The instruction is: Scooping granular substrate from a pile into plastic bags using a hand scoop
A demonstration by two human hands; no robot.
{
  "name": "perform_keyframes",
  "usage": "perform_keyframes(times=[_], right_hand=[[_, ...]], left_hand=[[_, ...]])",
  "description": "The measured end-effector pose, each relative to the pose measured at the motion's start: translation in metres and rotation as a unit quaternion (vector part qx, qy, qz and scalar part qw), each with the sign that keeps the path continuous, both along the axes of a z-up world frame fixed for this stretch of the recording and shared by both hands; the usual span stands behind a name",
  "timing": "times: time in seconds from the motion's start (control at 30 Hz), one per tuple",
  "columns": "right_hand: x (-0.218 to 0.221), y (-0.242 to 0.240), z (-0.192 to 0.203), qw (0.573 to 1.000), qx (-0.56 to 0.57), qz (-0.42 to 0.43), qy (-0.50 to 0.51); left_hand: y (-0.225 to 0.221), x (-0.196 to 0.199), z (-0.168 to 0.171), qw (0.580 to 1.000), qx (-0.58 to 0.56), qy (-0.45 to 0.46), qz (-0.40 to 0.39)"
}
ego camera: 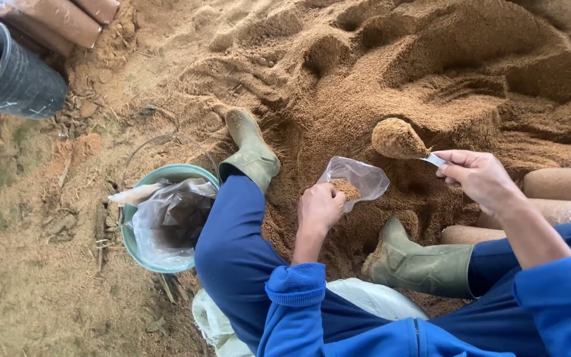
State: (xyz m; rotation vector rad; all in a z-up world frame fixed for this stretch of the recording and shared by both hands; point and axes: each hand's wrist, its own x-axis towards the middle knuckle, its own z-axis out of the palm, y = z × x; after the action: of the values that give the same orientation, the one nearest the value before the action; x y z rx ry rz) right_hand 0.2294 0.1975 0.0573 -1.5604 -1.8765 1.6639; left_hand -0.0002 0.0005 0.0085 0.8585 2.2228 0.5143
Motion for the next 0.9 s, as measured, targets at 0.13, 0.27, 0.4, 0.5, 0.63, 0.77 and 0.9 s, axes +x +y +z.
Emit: perform_keyframes(times=[0.13,0.27,0.4,0.5,0.63,0.77,0.9], right_hand=[[-0.007,-0.029,0.006,0.958,0.246,0.124,-0.081],[-0.024,-0.056,-0.052,0.824,0.512,0.231,-0.072],[-0.043,-0.075,-0.065,0.671,0.685,0.264,-0.105],[-0.04,-0.066,-0.04,0.695,0.67,0.249,-0.082],[-0.006,-0.024,-0.054,0.798,0.573,0.18,-0.048],[0.034,0.015,-0.123,0.918,0.39,0.017,-0.074],[0.053,0.021,-0.186,0.945,0.225,-0.052,-0.231]], left_hand=[[0.001,-0.001,0.004,1.0,-0.009,0.0,-0.009],[-0.002,-0.004,0.001,0.996,0.024,-0.071,0.053],[-0.003,-0.008,-0.001,0.998,0.013,-0.05,0.045],[-0.007,-0.01,0.003,0.997,0.007,-0.054,0.05],[-0.005,-0.011,0.002,0.998,0.008,-0.043,0.034],[-0.007,-0.011,0.009,0.998,-0.005,-0.05,0.035],[-0.006,-0.013,0.016,0.998,-0.017,-0.047,0.03]])
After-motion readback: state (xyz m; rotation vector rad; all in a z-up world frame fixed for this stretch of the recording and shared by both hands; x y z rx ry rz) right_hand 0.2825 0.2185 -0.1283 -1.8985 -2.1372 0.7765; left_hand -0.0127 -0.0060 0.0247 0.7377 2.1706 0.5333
